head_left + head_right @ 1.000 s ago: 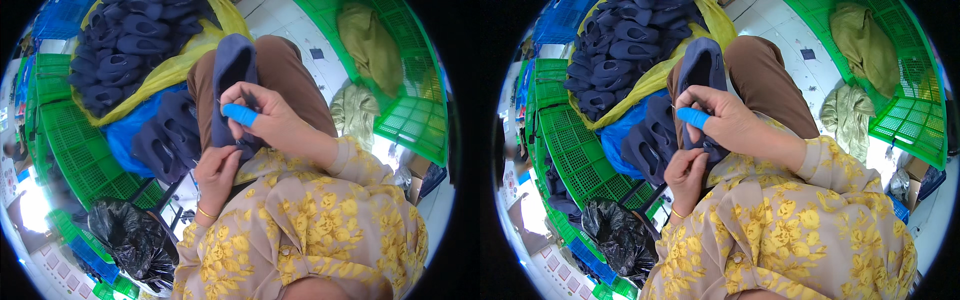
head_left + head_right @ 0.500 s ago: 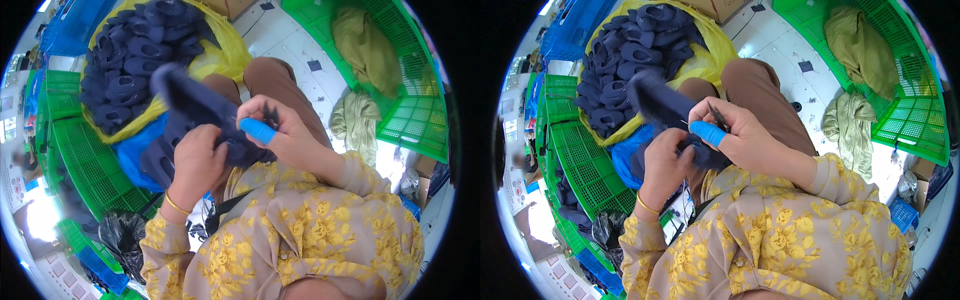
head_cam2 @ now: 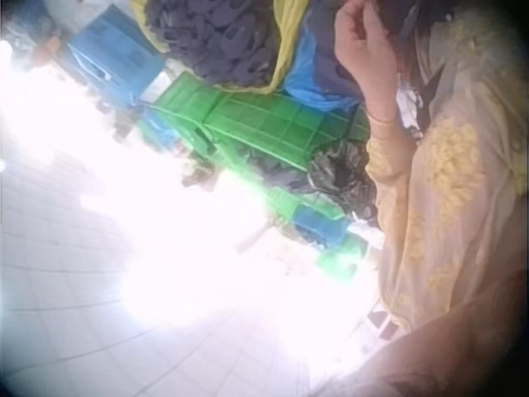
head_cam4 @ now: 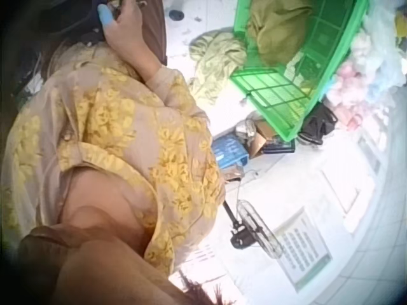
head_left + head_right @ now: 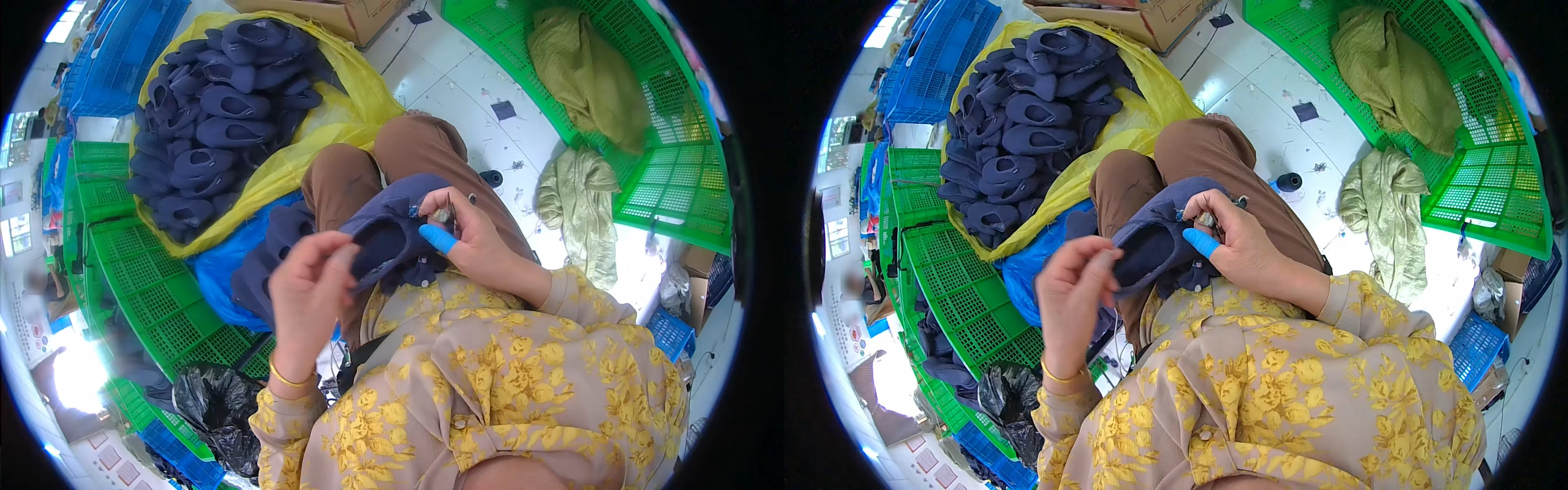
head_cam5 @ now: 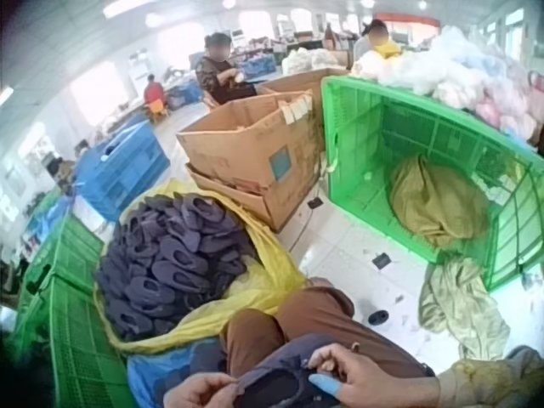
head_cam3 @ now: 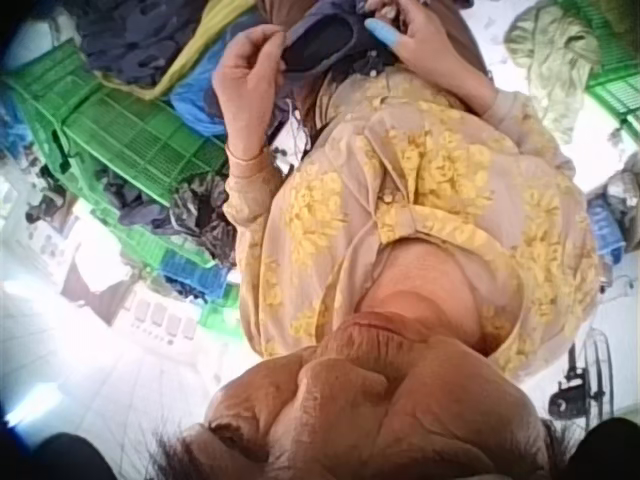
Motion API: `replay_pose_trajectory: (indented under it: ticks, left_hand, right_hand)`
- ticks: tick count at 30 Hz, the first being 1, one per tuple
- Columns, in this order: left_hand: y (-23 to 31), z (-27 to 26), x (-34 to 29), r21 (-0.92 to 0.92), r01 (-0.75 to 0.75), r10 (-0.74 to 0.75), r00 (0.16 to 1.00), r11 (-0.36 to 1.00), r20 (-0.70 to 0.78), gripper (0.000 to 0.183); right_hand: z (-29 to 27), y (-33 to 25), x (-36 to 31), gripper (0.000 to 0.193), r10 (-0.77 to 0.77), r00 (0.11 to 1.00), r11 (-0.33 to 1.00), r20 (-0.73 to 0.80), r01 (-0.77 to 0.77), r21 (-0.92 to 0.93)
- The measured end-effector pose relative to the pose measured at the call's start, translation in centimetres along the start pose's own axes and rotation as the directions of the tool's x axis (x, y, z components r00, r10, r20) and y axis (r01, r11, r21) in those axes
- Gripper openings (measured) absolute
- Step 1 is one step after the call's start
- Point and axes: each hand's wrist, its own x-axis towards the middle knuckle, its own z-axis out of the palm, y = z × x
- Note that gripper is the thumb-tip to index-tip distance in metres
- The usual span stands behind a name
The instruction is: The person sits on the floor and uses a blue tool to stitch or attach a small component to the heel of a dark blue slip-on shoe. They repeatedly insert the tool, pull the thread, and adjust the shoe's position.
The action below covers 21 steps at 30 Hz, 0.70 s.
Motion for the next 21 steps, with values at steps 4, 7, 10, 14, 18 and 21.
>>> replay_pose_trajectory:
  ticks: [4,7,10,14,18,21]
  left_hand:
    - [0.0,-1.3,2.5,0.243,-0.13,0.141,0.99,0.961,-0.027,0.017]
    - [-1.0,0.4,4.4,0.312,-0.358,0.349,0.933,0.88,0.086,0.017]
    - [0.2,2.0,6.1,0.364,-0.314,0.223,0.937,0.877,0.269,0.019]
    - [-0.4,2.3,8.5,0.173,-0.131,0.065,0.937,0.976,0.344,0.014]
    - [-0.2,2.7,8.7,0.097,-0.013,-0.017,0.955,0.995,0.296,0.011]
    - [-1.4,2.9,8.5,0.12,-0.055,0.022,0.965,0.991,0.262,0.012]
  right_hand:
    - [-0.1,0.1,-0.1,0.023,-0.014,1.0,1.0,-0.017,0.014,0.001]
    - [0.1,-0.3,-0.2,0.021,-0.031,0.998,0.999,-0.051,0.032,0.009]
    - [-0.2,-0.4,-0.3,0.016,-0.011,1.0,1.0,-0.018,0.011,0.015]
    - [-1.1,-1.0,-1.5,0.01,-0.061,0.997,0.998,0.054,0.062,-0.007]
    - [-2.1,-0.8,-2.8,0.009,-0.014,0.996,0.999,0.083,0.011,0.033]
    - [-2.3,-0.1,-3.6,0.008,0.042,0.996,0.992,0.078,-0.051,0.114]
